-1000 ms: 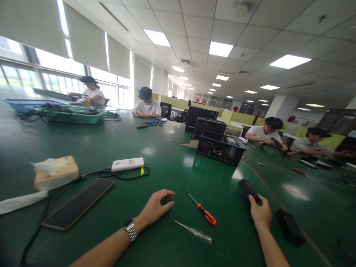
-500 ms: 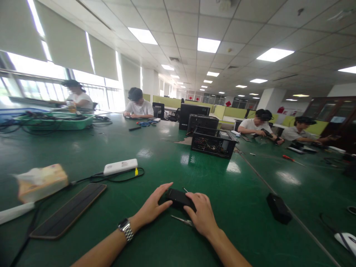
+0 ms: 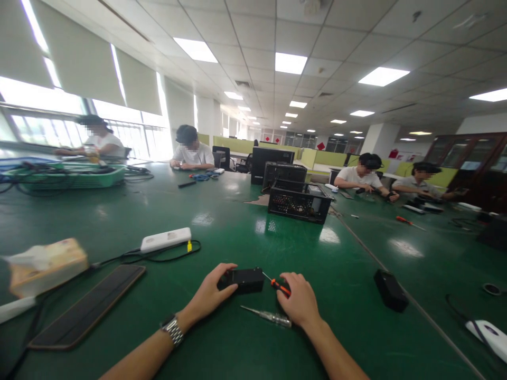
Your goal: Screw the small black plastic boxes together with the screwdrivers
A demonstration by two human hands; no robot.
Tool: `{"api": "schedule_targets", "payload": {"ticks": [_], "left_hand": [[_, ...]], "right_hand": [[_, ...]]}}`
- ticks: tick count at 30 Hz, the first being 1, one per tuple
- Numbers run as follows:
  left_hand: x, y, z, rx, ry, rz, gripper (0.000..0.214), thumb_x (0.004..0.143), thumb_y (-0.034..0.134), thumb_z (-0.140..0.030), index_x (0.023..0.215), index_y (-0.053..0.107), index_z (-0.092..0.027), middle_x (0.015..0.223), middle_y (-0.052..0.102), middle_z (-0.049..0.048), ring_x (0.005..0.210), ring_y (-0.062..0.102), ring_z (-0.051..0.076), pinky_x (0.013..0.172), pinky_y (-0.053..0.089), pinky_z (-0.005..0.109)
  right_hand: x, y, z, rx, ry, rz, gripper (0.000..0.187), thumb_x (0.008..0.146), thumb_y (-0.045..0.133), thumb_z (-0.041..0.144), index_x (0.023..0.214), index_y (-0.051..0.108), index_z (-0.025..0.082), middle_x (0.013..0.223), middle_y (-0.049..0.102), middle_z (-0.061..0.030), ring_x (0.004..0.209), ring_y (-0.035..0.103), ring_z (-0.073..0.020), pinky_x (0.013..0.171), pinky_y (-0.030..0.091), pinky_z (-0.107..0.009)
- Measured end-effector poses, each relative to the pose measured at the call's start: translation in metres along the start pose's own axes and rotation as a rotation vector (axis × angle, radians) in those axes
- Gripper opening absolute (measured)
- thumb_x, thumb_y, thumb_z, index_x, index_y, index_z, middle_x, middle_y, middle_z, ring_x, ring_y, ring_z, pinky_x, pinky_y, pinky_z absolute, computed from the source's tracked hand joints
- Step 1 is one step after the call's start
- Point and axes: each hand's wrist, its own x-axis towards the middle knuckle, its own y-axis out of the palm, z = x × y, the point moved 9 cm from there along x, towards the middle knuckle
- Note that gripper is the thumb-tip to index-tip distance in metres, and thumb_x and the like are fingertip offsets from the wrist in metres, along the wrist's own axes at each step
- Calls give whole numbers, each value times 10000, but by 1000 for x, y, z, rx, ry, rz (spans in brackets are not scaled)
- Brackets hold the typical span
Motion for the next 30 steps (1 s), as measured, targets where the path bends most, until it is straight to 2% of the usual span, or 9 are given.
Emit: {"api": "schedule_targets", "payload": {"ticks": [3,6,11,14,17,20,23,27,30], "left_hand": [[0,1,-1,14,1,8,351,789,630,-227,1136,584,-208,1102,615,72,1005,583,243,922,467,402],[0,1,-2,12,-2,13,311,796,626,-253,1101,603,-201,1076,622,71,979,588,241,890,479,391],[-1,1,-1,12,-11,6,305,803,628,-283,1097,605,-205,1081,623,70,980,587,242,885,475,392],[-1,0,0,5,-5,4,319,797,629,-268,1108,602,-204,1087,625,70,988,587,241,892,470,388],[0,1,0,1,-1,10,303,795,628,-265,1092,607,-206,1067,633,66,971,592,239,886,473,384],[-1,0,-3,9,28,2,303,780,637,-240,1080,605,-208,1063,630,66,982,583,242,896,468,385],[-2,-4,-8,13,78,-46,342,764,631,-187,1103,593,-211,1100,609,69,1023,562,241,924,454,384],[-2,-9,-12,29,116,-100,370,747,634,-163,1111,589,-214,1128,590,74,1070,540,250,960,435,410],[-2,-9,-14,35,132,-96,375,739,636,-156,1106,586,-217,1130,582,76,1075,537,255,972,431,425]], "right_hand": [[2,6,-16,-10,30,69,178,777,555,278,891,679,223,882,664,-43,844,592,-217,742,454,-322],[5,6,-26,71,45,47,190,811,537,316,864,694,221,864,676,-42,824,607,-210,742,462,-318],[6,-6,-34,399,59,-143,359,897,449,453,995,702,217,954,708,-56,868,644,-223,778,488,-323],[3,-13,-42,592,122,-266,387,855,514,528,915,692,190,764,687,-39,670,623,-195,621,483,-291],[-2,-12,-53,838,246,-347,409,776,623,554,937,630,178,547,567,30,449,493,-136,434,376,-243],[-6,-11,-57,1014,314,-368,446,735,689,524,994,581,178,507,545,49,432,483,-133,413,356,-232],[-8,-16,-53,1066,298,-360,440,745,691,498,1020,563,179,543,578,34,464,511,-138,435,391,-240],[-10,-25,-44,1008,232,-378,399,770,674,481,1010,552,186,565,574,35,472,509,-130,443,412,-240],[-10,-24,-41,962,219,-379,390,779,662,489,1003,546,191,582,567,34,477,509,-128,438,419,-237]]}}
